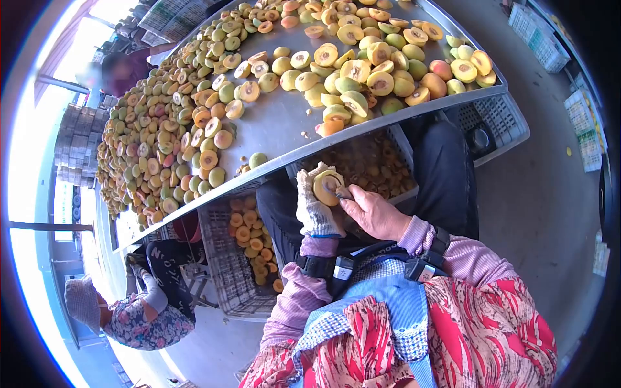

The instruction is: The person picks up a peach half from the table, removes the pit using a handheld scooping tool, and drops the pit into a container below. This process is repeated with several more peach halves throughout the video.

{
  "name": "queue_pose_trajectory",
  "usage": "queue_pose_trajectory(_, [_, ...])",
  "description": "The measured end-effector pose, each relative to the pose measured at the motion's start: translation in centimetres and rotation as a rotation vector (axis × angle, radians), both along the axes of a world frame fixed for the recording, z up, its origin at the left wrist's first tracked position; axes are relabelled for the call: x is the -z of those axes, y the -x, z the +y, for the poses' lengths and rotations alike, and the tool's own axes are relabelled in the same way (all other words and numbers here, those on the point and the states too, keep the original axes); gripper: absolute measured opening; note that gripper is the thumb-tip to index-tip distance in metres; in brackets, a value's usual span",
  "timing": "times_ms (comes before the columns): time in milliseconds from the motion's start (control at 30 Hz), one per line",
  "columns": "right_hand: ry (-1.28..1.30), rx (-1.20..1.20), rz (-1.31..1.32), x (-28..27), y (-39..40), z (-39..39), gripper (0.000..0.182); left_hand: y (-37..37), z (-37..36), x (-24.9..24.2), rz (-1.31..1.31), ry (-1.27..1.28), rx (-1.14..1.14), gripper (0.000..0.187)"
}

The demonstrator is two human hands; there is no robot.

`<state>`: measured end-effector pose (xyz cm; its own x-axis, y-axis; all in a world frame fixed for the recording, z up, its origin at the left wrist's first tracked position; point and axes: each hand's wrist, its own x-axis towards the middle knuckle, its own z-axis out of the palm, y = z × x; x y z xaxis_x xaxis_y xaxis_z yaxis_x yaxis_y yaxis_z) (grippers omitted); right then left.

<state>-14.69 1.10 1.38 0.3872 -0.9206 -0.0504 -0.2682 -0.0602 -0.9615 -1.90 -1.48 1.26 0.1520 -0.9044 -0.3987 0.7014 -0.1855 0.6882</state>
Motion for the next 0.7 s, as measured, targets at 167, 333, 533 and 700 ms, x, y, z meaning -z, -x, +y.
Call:
queue_pose_trajectory(167, [-0.09,-0.04,-0.025,-0.6,0.1,0.0,0.034,-0.1,-0.1,-0.2,-0.042,0.025,-0.085,0.051])
queue_pose_trajectory(333, [-0.184,-0.104,-0.138,-0.8,0.3,-0.1,0.033,0.2,-0.1,-0.8,-0.033,0.004,-0.094,0.058])
queue_pose_trajectory(533, [-0.231,-0.165,-0.235,-0.8,0.6,-0.4,0.031,-0.8,-0.8,-1.4,-0.104,0.028,0.012,0.06])
queue_pose_trajectory(700, [-0.684,-0.238,-0.328,-1.9,1.1,-0.8,0.034,0.3,-0.6,-1.1,-0.298,0.179,-0.166,0.057])
